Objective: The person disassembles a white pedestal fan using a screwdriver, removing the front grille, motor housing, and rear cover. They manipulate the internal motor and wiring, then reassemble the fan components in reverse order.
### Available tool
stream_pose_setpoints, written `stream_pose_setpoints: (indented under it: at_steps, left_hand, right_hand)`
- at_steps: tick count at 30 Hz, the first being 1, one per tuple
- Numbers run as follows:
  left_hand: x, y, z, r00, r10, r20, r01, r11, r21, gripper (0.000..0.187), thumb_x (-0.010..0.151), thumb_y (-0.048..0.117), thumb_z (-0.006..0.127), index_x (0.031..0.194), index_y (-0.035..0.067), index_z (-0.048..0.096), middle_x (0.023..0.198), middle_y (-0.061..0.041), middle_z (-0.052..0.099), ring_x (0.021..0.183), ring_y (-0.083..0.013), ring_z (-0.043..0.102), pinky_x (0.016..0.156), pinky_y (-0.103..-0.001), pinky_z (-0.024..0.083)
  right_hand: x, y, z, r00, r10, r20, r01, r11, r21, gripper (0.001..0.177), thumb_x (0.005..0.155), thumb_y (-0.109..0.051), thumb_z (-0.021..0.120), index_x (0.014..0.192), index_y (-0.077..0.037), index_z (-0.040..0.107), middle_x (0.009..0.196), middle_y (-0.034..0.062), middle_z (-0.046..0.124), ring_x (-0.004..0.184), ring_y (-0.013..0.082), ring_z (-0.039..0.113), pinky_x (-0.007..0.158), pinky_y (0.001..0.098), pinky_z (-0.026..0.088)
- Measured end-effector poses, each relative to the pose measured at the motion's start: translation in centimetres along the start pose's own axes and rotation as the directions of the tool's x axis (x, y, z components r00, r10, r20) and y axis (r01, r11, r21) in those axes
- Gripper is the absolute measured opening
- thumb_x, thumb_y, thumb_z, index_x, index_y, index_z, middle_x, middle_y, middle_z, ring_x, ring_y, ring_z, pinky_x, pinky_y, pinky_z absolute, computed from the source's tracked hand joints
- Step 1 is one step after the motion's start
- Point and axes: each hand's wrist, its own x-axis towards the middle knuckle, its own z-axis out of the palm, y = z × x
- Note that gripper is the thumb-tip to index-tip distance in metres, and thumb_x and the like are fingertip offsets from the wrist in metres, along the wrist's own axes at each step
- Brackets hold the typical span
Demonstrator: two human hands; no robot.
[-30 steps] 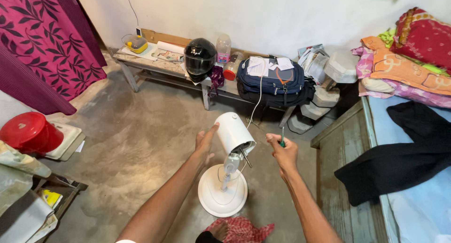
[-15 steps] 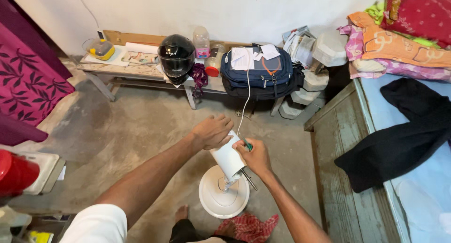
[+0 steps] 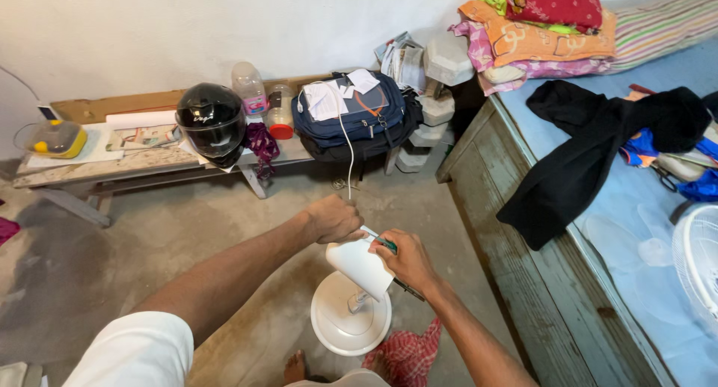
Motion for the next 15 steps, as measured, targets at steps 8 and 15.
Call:
stream_pose_setpoints:
  at_steps: [8,15]
  left_hand:
    - [-1.4,0.1,-1.3,0.991,-0.037,-0.127,0.017,0.989,-0.149,0.047,0.088,0.042,0.059,0.115,0.004,0.059,0.1,-0.016,0.066,0.097,-0.035,0.064,0.073,-0.05,0.052]
    - [-1.1,-1.3,2.0,0.962,0.182,-0.202,-0.182,0.983,0.017,0.034,0.09,0.039,0.064,0.105,0.009,0.058,0.103,-0.008,0.064,0.103,-0.0286,0.061,0.072,-0.047,0.053]
  right_hand:
    - [0.2,-0.1,0.7,0.999,0.014,-0.03,-0.015,0.999,-0.051,0.02,0.087,-0.022,0.076,0.091,-0.003,0.075,0.076,0.015,0.065,0.062,0.0276,0.06,0.061,0.0403,0.047]
    - [0.5,0.5,1.2,1.0,0.01,-0.026,-0.012,0.998,-0.057,0.018,0.086,-0.02,0.076,0.093,-0.004,0.076,0.076,0.014,0.067,0.061,0.0238,0.061,0.06,0.0381,0.048]
